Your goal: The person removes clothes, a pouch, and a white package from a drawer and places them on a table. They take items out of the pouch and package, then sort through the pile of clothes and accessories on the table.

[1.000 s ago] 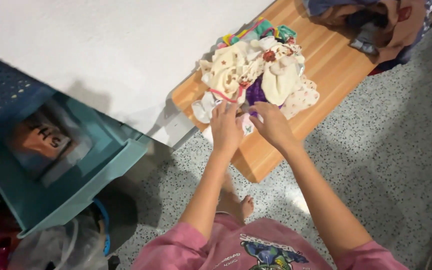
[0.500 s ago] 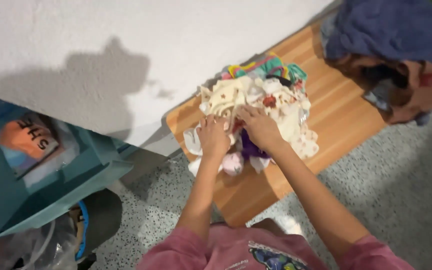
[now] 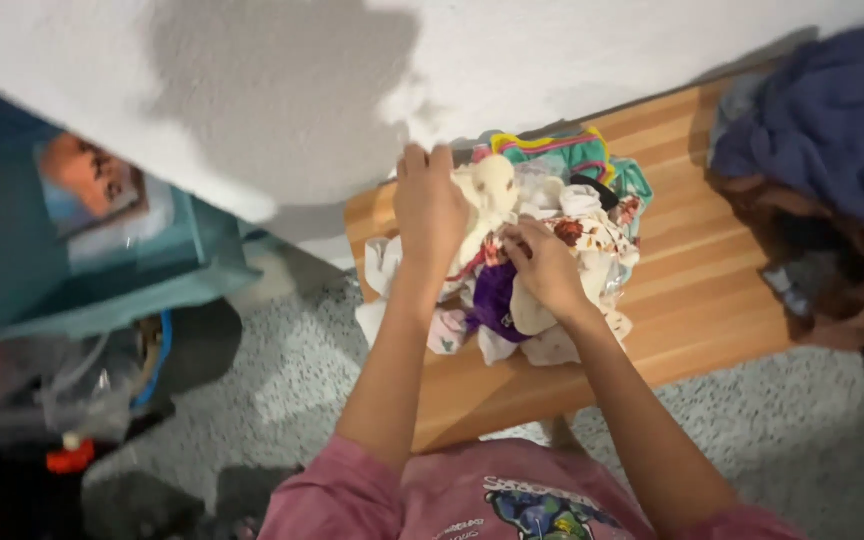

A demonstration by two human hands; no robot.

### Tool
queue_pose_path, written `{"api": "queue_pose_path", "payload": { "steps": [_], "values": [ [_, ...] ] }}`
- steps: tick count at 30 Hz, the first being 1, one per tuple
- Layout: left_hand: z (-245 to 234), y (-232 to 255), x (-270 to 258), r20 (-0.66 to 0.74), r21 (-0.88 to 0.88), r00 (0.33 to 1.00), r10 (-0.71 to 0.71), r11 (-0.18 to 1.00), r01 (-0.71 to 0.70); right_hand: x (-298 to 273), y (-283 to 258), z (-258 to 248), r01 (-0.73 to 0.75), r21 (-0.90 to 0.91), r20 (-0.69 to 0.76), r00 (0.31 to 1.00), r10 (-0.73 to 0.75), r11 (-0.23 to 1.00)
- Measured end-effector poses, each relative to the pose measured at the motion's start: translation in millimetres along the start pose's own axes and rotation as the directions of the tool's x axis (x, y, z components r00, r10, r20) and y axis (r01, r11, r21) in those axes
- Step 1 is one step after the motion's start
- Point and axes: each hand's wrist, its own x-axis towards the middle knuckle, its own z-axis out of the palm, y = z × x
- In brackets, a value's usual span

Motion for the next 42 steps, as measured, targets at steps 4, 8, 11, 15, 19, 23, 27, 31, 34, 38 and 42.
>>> {"api": "queue_pose_path", "payload": {
  "steps": [4,8,11,15,19,23,27,31,34,38,42],
  "values": [
    [-22.8,37.7,19.3,-0.134,-0.042,0.991,-0.021,0.999,0.015,6.1,23.4,-17.1,0.079,0.113,-0.015,0.997,-0.078,0.990],
    [-50.1,93.7,13.0,-0.178,-0.165,0.984,0.006,0.986,-0.036,18.3,49.6,-41.5,-0.088,0.570,0.170,0.985,-0.013,0.817],
    [-43.0,140.3,-16.9,-0.171,-0.227,0.985,0.006,0.973,-0.045,21.2,41.8,-76.7,-0.488,0.820,0.510,0.860,0.005,0.300],
    [-21.6,200.7,-77.1,-0.010,-0.380,1.000,0.017,0.925,-0.019,12.1,44.7,-123.8,-0.565,0.742,0.504,0.825,-0.254,-0.361],
    [1.1,222.5,-92.7,0.085,-0.669,0.982,0.170,0.740,-0.070,2.9,42.4,-171.3,-0.451,0.821,0.446,0.889,-0.100,-0.350],
    [51.9,226.5,-92.2,-0.055,-0.690,0.983,-0.173,0.719,0.088,-11.6,57.8,-200.1,-0.353,0.919,0.332,0.933,-0.136,-0.177],
    [70.6,244.5,-75.1,0.227,-0.858,0.945,-0.235,0.411,0.308,-25.8,88.0,-218.4,-0.342,0.886,0.312,0.939,0.143,0.313],
    [112.7,254.1,-82.0,0.206,-0.804,0.930,-0.305,0.488,0.339,-44.5,82.8,-249.7,-0.004,0.813,0.018,1.000,-0.019,0.582],
    [124.7,265.4,-85.8,0.263,-0.680,0.916,-0.304,0.615,0.399,-49.9,104.3,-270.7,0.140,0.819,-0.169,0.986,0.001,0.556],
    [167.5,264.6,-105.3,0.197,-0.893,0.946,-0.259,0.350,0.282,-57.6,132.2,-294.3,0.095,0.681,-0.154,0.988,0.016,0.726],
    [315.7,199.9,-181.7,0.000,-0.671,0.965,-0.261,0.716,0.193,-41.7,253.0,-247.7,-0.096,0.583,0.064,0.995,0.072,0.807]
  ]
}}
